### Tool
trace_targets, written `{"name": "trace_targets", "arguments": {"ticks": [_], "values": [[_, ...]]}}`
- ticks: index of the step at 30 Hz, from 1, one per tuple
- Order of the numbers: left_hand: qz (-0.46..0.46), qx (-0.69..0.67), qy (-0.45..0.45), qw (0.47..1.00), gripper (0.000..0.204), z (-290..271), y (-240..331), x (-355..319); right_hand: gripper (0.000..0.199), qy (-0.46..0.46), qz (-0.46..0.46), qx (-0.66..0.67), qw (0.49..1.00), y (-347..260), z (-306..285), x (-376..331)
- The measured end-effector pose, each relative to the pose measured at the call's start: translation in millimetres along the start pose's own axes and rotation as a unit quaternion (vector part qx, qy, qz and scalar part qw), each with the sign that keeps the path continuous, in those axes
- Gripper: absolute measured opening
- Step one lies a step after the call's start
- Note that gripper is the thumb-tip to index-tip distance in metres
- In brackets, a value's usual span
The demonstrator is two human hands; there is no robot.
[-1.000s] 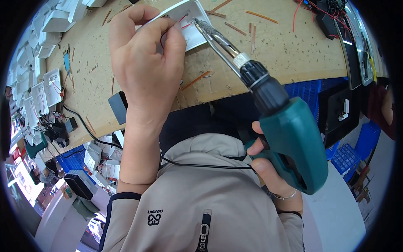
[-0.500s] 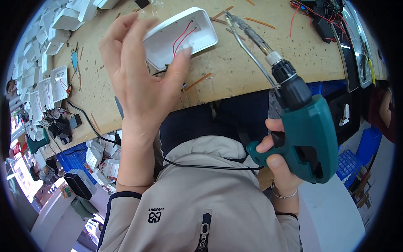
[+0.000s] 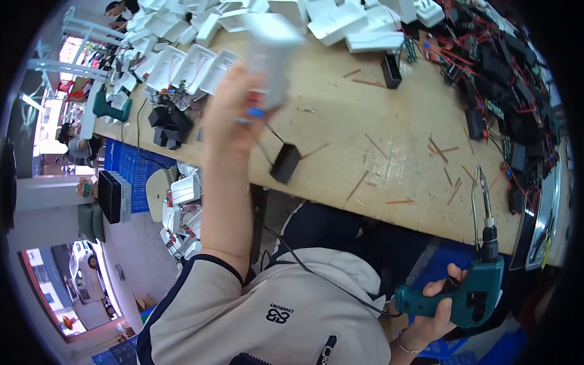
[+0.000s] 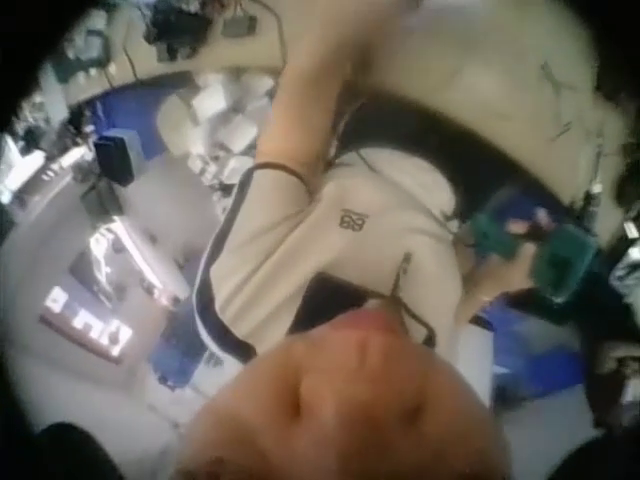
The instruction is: Soldering wires onto electronic components and assembling them into plastic housings at a workbench.
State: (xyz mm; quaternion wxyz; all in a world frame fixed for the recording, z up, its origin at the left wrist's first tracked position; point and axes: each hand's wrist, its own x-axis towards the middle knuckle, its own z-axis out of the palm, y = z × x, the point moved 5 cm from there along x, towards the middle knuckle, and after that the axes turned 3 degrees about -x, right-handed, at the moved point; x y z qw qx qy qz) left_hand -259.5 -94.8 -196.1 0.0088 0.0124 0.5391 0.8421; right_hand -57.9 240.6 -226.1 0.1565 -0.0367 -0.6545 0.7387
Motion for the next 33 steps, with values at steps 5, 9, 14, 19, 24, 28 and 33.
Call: {"name": "trace_targets", "arguments": {"ticks": [5, 9, 14, 19, 24, 28, 33], "values": [[0.105, -0.249, 0.02, 0.963, 0.03, -109, 101, -7, 0.05, 0.005, 0.009, 0.013, 1.0, 3, -2, 3], [0.192, 0.046, 0.258, 0.946, 0.02, -171, 172, -8, 0.049, 0.012, 0.022, 0.016, 1.0, 3, -3, 6], [0.179, 0.352, 0.319, 0.862, 0.02, -232, 183, 38, 0.049, 0.018, 0.039, 0.045, 0.998, 6, -6, 8], [0.145, 0.539, 0.446, 0.7, 0.053, -302, 160, 49, 0.05, 0.022, 0.046, 0.036, 0.998, 7, -5, 5], [0.253, 0.71, 0.495, 0.432, 0.058, -185, 164, 27, 0.053, 0.034, 0.045, 0.048, 0.997, 7, -5, 4], [0.424, 0.526, 0.229, 0.701, 0.024, -91, 131, 55, 0.053, 0.027, 0.049, 0.07, 0.996, 8, 0, 11], [0.154, 0.645, 0.083, 0.744, 0.03, -59, 38, 127, 0.052, 0.021, 0.043, 0.077, 0.996, 8, 2, 12]]}}
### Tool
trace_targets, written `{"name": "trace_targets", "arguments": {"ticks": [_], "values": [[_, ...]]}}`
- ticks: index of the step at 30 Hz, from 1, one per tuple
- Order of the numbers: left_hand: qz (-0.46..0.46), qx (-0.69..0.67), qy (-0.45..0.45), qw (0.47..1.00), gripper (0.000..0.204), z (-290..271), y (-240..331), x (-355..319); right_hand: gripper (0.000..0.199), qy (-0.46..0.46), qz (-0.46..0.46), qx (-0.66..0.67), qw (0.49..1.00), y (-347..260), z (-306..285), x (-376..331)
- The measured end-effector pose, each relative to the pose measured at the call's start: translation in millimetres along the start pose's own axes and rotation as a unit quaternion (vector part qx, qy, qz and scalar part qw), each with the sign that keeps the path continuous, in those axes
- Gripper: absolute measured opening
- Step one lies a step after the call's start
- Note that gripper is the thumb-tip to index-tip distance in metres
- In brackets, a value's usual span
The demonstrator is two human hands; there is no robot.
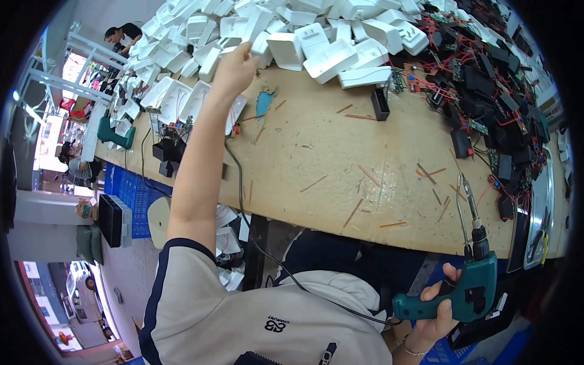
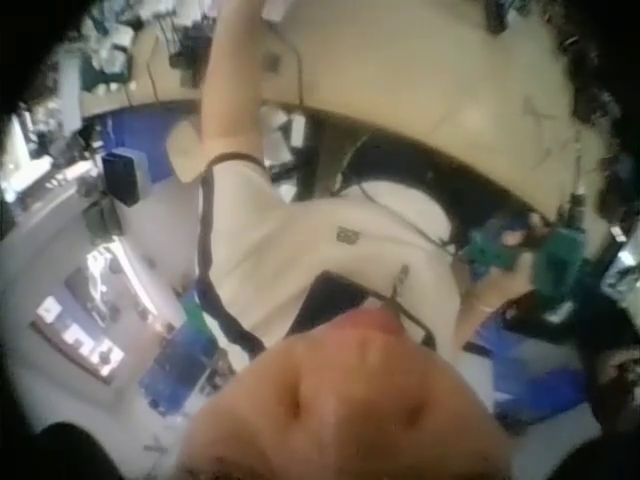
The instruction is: Soldering wires onto electronic components and assembling them into plastic housings at a workbench.
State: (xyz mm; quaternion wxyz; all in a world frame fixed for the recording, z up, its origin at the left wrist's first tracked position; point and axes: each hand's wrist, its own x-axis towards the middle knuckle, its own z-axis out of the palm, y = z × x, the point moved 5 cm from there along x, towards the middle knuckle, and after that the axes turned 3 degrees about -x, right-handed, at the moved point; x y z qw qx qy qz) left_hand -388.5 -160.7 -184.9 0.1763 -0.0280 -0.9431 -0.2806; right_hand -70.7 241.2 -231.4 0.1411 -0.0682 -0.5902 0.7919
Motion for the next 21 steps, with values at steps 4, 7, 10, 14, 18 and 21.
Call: {"name": "trace_targets", "arguments": {"ticks": [4, 7, 10, 14, 18, 21], "values": [[0.055, 0.065, 0.066, 0.994, 0.021, 17, 25, -24, 0.052, 0.008, -0.005, 0.012, 1.0, 0, -7, -1], [0.168, 0.081, 0.097, 0.978, 0.015, 22, 61, -61, 0.052, 0.013, -0.003, 0.01, 1.0, 1, -10, -2], [0.333, 0.052, 0.094, 0.937, 0.01, 36, 105, -104, 0.053, 0.021, 0.005, 0.009, 1.0, 4, -13, -2], [0.523, 0.017, 0.019, 0.852, 0.012, 49, 154, -148, 0.057, 0.016, 0.003, 0.017, 1.0, 8, -16, -4], [0.589, 0.014, -0.08, 0.804, 0.009, 53, 180, -162, 0.058, 0.032, 0.0, 0.029, 0.999, 6, -18, -8], [0.58, -0.012, -0.071, 0.811, 0.012, 53, 187, -169, 0.058, 0.019, -0.01, 0.023, 0.999, 3, -19, -11]]}}
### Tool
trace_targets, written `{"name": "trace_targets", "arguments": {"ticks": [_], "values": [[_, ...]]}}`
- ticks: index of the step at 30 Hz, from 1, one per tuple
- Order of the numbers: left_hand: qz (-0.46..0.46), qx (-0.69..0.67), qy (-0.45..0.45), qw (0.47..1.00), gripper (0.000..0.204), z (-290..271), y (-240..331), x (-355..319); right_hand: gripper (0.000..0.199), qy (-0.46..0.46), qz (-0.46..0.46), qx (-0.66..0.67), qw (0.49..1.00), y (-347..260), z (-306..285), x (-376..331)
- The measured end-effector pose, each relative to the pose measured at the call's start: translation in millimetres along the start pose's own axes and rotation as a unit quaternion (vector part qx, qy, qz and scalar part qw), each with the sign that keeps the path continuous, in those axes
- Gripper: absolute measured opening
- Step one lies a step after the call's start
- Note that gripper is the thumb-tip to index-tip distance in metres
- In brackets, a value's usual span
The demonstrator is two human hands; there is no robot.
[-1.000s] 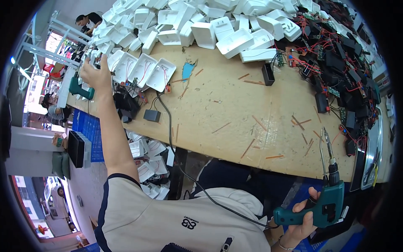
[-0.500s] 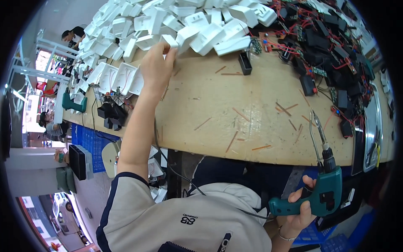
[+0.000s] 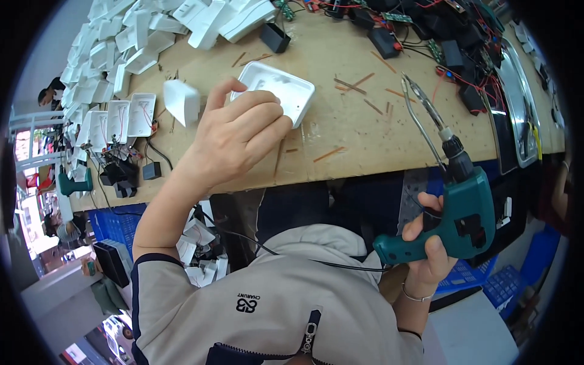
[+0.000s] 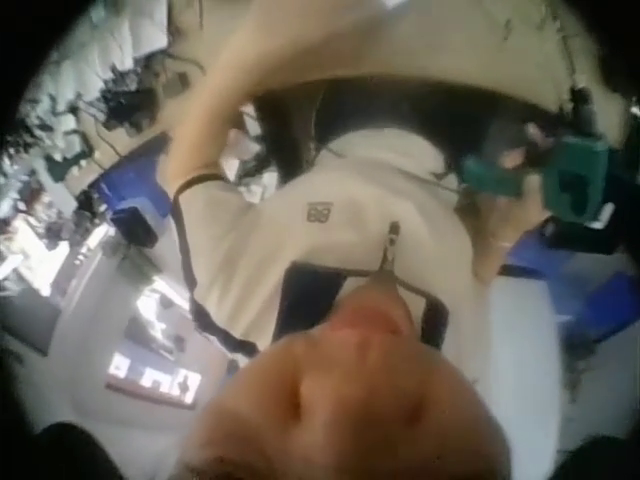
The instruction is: Soldering wires onto electronic components and assembling them into plastic housings at a workbench.
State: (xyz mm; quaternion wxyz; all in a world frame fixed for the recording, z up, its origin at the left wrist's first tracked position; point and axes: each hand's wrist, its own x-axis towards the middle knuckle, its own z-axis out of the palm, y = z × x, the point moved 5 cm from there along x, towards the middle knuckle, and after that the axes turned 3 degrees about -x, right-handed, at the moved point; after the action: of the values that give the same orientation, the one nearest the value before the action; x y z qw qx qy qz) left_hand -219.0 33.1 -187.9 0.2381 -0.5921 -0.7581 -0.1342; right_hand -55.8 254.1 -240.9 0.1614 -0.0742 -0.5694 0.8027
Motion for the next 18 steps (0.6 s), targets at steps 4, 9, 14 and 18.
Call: {"name": "trace_targets", "arguments": {"ticks": [4, 9, 14, 18], "values": [[0.01, -0.052, 0.028, 0.998, 0.014, 12, 17, 1, 0.058, -0.01, 0.0, -0.015, 1.0, -1, 4, 1], [-0.018, -0.083, 0.019, 0.996, 0.011, 14, 11, 1, 0.057, -0.021, -0.009, -0.006, 1.0, -4, 4, 2], [-0.282, -0.222, 0.003, 0.933, 0.041, 22, 15, 5, 0.056, -0.004, -0.013, -0.014, 1.0, -2, 3, 2], [-0.311, -0.225, 0.018, 0.923, 0.036, 47, 20, 5, 0.058, -0.009, -0.008, -0.001, 1.0, 0, 5, 4]]}}
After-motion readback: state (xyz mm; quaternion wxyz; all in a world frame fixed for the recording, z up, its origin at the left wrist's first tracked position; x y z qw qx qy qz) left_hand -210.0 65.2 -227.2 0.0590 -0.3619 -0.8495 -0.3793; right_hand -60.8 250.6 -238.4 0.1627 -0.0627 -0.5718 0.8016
